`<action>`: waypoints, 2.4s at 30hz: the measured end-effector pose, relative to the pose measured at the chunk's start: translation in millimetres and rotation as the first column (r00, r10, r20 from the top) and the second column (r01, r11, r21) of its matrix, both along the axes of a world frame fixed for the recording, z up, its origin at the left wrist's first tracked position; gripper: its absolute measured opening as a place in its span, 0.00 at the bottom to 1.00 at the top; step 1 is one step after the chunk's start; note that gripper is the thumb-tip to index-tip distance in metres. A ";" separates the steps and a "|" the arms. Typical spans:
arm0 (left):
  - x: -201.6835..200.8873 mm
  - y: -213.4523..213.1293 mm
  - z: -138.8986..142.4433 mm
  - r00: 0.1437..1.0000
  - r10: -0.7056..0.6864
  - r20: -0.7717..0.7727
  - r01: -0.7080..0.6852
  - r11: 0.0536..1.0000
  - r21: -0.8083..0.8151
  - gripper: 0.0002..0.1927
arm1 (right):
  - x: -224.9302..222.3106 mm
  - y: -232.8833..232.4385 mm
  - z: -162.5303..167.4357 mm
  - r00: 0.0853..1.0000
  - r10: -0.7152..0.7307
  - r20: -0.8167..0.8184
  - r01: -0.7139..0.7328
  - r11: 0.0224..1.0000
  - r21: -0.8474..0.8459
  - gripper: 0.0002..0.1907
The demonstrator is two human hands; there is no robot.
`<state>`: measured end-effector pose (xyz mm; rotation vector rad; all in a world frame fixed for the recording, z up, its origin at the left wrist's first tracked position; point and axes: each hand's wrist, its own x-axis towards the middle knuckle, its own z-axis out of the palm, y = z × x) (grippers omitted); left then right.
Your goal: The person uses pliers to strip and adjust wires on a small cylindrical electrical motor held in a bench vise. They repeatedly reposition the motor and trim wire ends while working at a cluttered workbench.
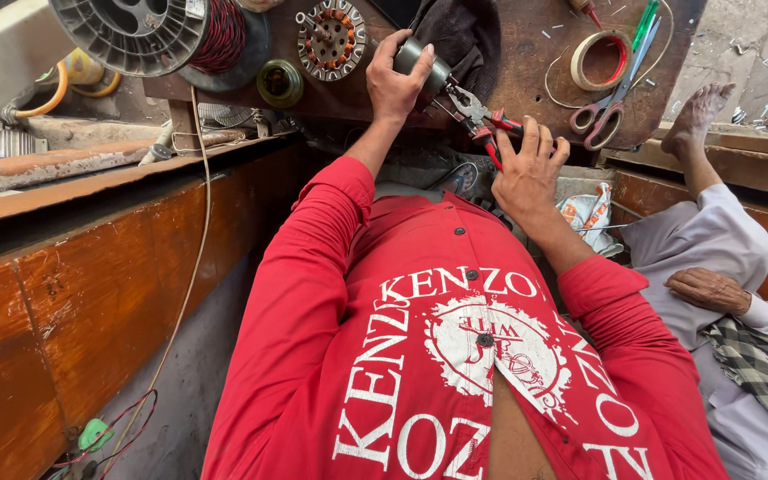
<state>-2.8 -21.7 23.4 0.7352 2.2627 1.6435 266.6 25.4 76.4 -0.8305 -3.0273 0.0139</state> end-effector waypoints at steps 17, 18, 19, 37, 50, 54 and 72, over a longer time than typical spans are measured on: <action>-2.7 -0.8 0.5 0.999 0.003 -0.041 -0.001 0.999 0.049 0.23 | -7.0 35.6 -10.5 0.909 -0.319 0.268 0.329 0.157 -0.931 0.30; -3.0 0.1 1.4 0.999 0.018 -0.043 -0.016 0.998 0.055 0.23 | -7.8 32.5 -7.9 0.910 -0.320 0.262 0.327 0.169 -0.930 0.31; -3.3 0.5 2.1 0.999 0.010 -0.039 -0.008 0.999 0.051 0.23 | -8.0 25.3 -4.9 0.933 -0.302 0.196 0.302 0.360 -0.883 0.31; -4.2 -0.5 -2.2 0.999 -0.046 -0.003 0.046 0.999 0.018 0.24 | -3.2 29.4 -5.1 0.967 -0.254 0.020 0.167 0.571 -0.804 0.29; -3.6 -1.2 -2.8 1.000 -0.027 0.006 0.027 0.999 0.035 0.24 | -6.7 6.5 12.6 0.998 0.052 0.029 -0.054 0.996 0.074 0.30; -4.1 -0.9 -2.5 0.998 -0.042 0.048 0.041 0.999 0.026 0.24 | 5.0 14.8 -9.8 1.000 0.009 0.023 -0.005 0.987 -0.159 0.29; -6.8 -4.4 -0.5 0.998 -0.050 0.047 0.047 0.998 0.051 0.23 | -0.2 7.4 -6.9 1.000 0.027 0.002 -0.027 0.996 -0.085 0.28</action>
